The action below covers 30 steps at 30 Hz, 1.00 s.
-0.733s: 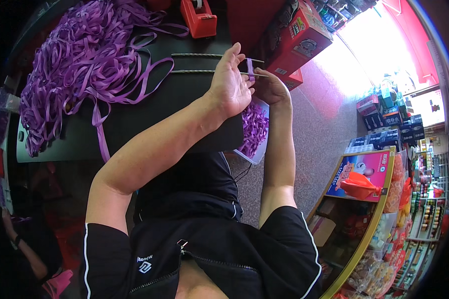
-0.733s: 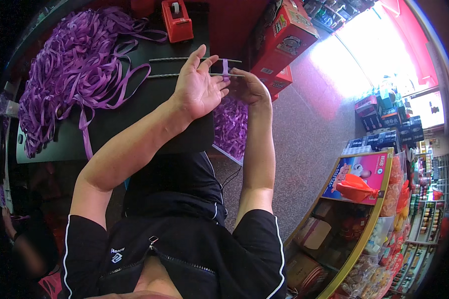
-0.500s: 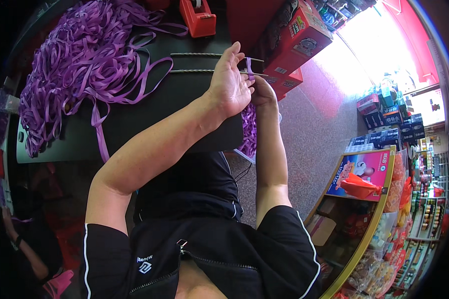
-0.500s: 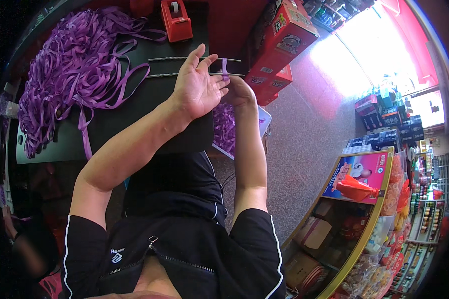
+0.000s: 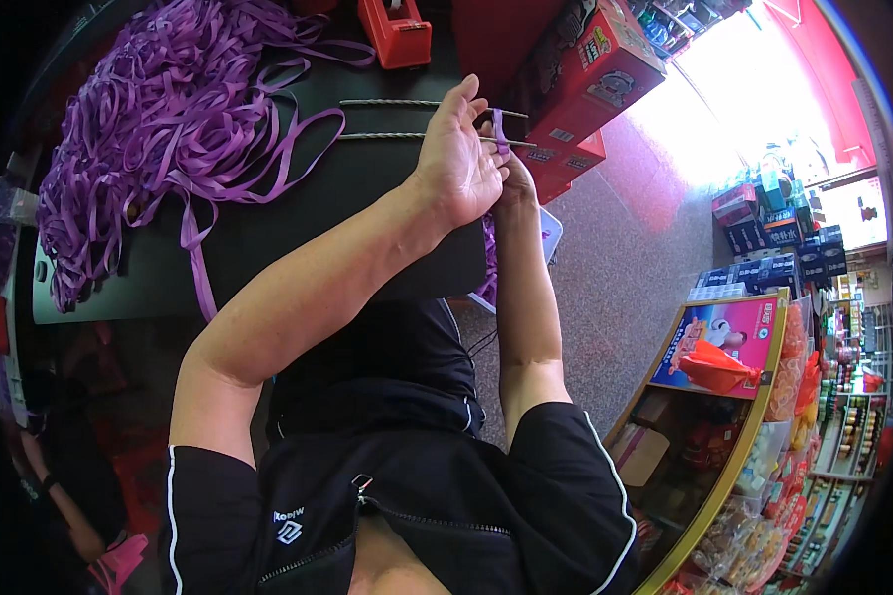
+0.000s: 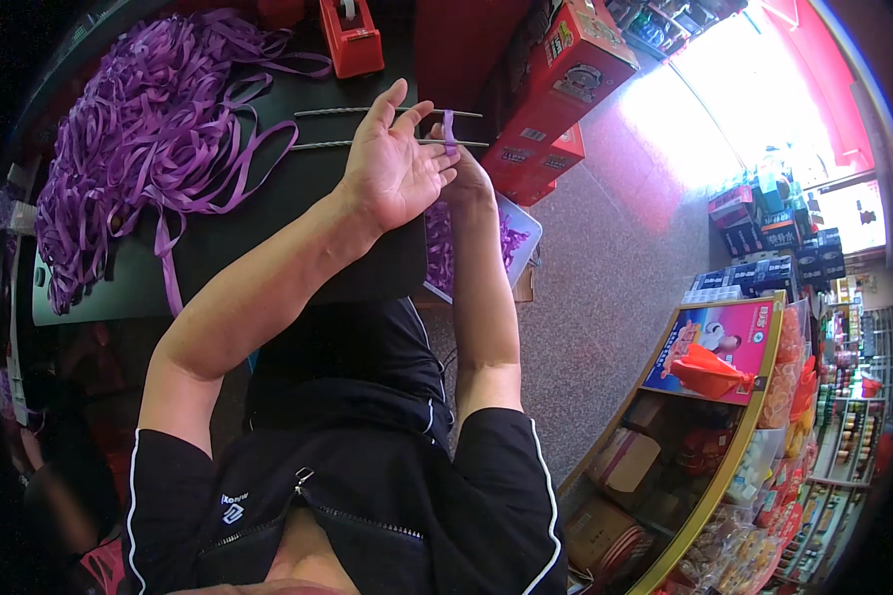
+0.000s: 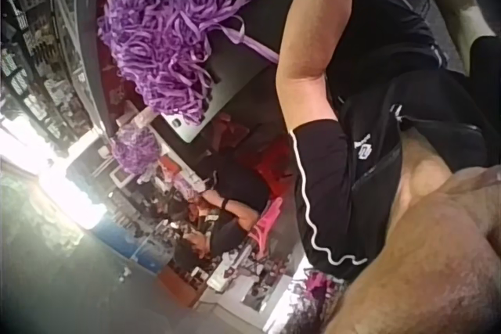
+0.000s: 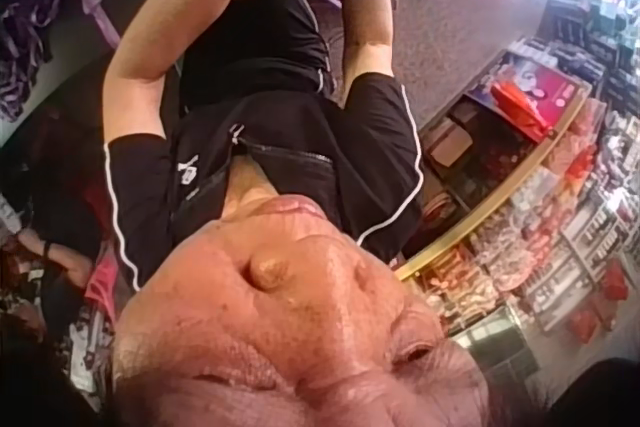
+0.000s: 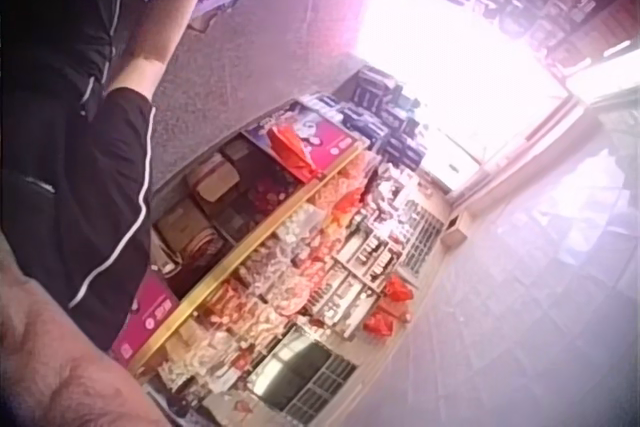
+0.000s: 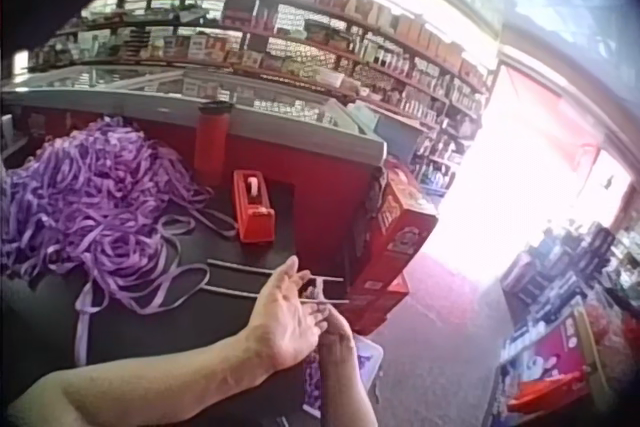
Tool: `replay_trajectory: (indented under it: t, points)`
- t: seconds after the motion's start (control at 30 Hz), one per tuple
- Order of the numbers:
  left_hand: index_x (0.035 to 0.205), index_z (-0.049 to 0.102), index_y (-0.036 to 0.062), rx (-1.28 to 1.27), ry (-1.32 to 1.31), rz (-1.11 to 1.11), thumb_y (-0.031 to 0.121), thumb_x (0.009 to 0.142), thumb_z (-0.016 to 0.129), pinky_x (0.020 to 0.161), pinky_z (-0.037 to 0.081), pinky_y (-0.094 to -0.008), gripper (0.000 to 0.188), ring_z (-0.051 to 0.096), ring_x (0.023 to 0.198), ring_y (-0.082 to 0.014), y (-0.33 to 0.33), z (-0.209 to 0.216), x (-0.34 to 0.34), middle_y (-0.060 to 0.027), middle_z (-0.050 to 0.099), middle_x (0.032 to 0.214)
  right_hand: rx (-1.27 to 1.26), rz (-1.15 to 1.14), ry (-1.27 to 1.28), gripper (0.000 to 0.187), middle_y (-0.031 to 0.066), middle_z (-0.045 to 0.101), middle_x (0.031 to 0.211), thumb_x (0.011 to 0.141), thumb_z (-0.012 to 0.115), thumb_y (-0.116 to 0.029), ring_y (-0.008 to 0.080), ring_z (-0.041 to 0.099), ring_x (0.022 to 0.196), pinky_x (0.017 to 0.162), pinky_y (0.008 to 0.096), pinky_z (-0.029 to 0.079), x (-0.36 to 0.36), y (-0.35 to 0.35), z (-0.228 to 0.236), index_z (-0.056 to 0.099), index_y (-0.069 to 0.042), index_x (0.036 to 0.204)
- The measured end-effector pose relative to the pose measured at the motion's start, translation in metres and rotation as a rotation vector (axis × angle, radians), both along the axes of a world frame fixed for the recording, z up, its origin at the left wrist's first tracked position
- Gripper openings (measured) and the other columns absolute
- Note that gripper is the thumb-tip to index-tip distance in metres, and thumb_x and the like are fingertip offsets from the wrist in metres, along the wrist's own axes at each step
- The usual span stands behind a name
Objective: Cutting purple ribbons into uniform lengths using a metal rod jig and scissors.
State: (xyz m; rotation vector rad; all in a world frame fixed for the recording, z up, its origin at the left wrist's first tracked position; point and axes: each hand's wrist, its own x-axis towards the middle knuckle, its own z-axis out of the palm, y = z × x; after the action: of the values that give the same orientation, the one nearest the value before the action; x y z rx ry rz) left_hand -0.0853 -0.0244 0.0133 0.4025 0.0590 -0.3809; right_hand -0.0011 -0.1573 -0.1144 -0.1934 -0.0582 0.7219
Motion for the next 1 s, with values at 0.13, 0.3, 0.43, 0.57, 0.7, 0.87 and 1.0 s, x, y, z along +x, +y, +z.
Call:
replay_trajectory:
  t: [0.13, 0.3, 0.43, 0.57, 0.7, 0.87, 1.0]
  points:
    - [0.144, 0.014, 0.0142, 0.001, 0.027, -0.023, 0.061, 0.082, 0.054, 0.112, -0.011, -0.0472, 0.088, -0.011, 0.141, -0.0417, -0.004, 0.002, 0.001, -0.0341, -0.011, 0.148, -0.662, -0.194, -0.18, 0.02, 0.0062, 0.065, 0.086, 0.088, 0.062, -0.023, 0.0143, 0.063, 0.072, 0.065, 0.0297, 0.052, 0.001, -0.031, 0.01, 0.063, -0.004, 0.094]
    - [0.14, 0.021, 0.0147, 0.051, 0.013, 0.002, 0.063, 0.08, 0.055, 0.111, 0.006, -0.0442, 0.084, 0.019, 0.132, -0.0368, -0.002, 0.003, -0.003, -0.0298, 0.015, 0.142, -1.587, -0.917, -0.641, 0.03, 0.0069, 0.064, 0.083, 0.081, 0.069, -0.031, 0.0177, 0.062, 0.071, 0.063, 0.0301, 0.046, -0.04, -0.02, 0.1, 0.067, -0.002, 0.074]
    - [0.132, 0.029, 0.0143, 0.015, 0.019, 0.005, 0.062, 0.081, 0.056, 0.102, 0.025, -0.0388, 0.074, 0.038, 0.111, -0.0252, 0.001, -0.001, 0.003, -0.0159, 0.036, 0.124, -2.107, -0.856, -1.106, 0.032, 0.0139, 0.06, 0.085, 0.07, 0.073, -0.035, 0.0301, 0.06, 0.077, 0.066, 0.041, 0.045, -0.055, 0.008, 0.128, 0.067, -0.005, 0.077]
    - [0.125, 0.033, 0.0131, -0.037, 0.008, 0.036, 0.056, 0.083, 0.059, 0.097, 0.032, -0.0372, 0.066, 0.043, 0.109, -0.0232, -0.002, 0.0, 0.001, -0.0085, 0.042, 0.119, -2.307, -0.825, -1.206, 0.03, 0.0138, 0.058, 0.087, 0.07, 0.072, -0.033, 0.0328, 0.059, 0.084, 0.071, 0.0443, 0.045, -0.057, 0.017, 0.129, 0.065, -0.005, 0.078]
    - [0.125, 0.033, 0.0122, -0.099, 0.015, 0.06, 0.054, 0.083, 0.06, 0.094, 0.035, -0.0373, 0.065, 0.045, 0.106, -0.0229, -0.003, 0.003, 0.0, -0.0075, 0.043, 0.116, -2.347, -0.84, -1.181, 0.027, 0.0143, 0.058, 0.086, 0.071, 0.071, -0.032, 0.0329, 0.06, 0.082, 0.07, 0.0436, 0.046, -0.059, 0.024, 0.131, 0.066, -0.005, 0.077]
    - [0.133, 0.028, 0.0136, -0.054, 0.023, 0.033, 0.057, 0.082, 0.059, 0.094, 0.035, -0.036, 0.074, 0.045, 0.105, -0.0241, -0.001, 0.002, -0.002, -0.0123, 0.041, 0.119, -2.282, -0.864, -1.178, 0.024, 0.015, 0.063, 0.08, 0.075, 0.069, -0.029, 0.0293, 0.063, 0.075, 0.068, 0.0392, 0.047, -0.051, 0.017, 0.121, 0.07, -0.005, 0.081]
    - [0.136, 0.026, 0.0159, 0.016, 0.031, 0.008, 0.062, 0.079, 0.058, 0.099, 0.027, -0.038, 0.08, 0.043, 0.108, -0.0255, -0.002, 0.001, 0.0, -0.0161, 0.039, 0.124, -2.098, -0.621, -0.982, 0.026, 0.0151, 0.067, 0.082, 0.078, 0.066, -0.027, 0.0299, 0.065, 0.075, 0.069, 0.0393, 0.048, -0.036, -0.002, 0.117, 0.071, -0.002, 0.083]
